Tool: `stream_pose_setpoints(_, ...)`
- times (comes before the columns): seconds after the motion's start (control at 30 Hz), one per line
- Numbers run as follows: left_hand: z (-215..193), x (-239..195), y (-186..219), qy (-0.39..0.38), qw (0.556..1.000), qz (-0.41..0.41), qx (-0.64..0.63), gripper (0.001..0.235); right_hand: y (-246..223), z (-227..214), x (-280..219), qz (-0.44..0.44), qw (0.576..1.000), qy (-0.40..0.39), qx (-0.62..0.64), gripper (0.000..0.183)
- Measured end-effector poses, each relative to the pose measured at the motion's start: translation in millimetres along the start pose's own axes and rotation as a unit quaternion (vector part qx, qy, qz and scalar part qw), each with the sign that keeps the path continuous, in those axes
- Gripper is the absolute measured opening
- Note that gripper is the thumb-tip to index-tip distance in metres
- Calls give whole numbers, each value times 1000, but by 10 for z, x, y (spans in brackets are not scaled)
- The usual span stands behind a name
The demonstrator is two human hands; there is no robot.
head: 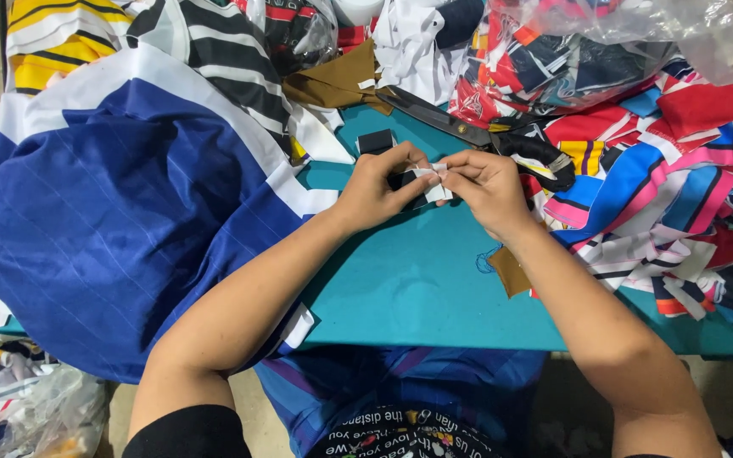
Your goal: Sorting, folding, and trimming fabric strips at a workstation in a garment factory.
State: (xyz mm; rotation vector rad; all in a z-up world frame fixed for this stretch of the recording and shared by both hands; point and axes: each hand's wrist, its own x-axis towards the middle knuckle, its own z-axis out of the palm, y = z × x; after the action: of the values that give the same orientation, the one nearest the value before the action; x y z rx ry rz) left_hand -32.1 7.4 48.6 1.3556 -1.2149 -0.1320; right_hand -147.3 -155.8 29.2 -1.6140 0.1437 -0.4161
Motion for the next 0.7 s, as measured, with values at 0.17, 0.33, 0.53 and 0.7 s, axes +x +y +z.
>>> stream_pose_setpoints(0.17, -25, -73, -112, -5, 999, -33, -3, 18, 49, -39, 16, -2, 1000, -14, -14, 14)
stream_pose_setpoints(0.33, -31, -110, -200, -16, 998, -48, 35, 32, 48, -70, -11, 33, 999, -32, 0, 14)
stream_pose_setpoints(0.53, -1, -119, -251, -26, 997, -46, 54, 30, 25, -41, -5, 24, 999, -31, 13, 12)
stream_pose_setpoints(0.7, -114, -36, -138, -26, 997, -74, -9, 29, 19, -186, 51, -31, 998, 30, -35, 11)
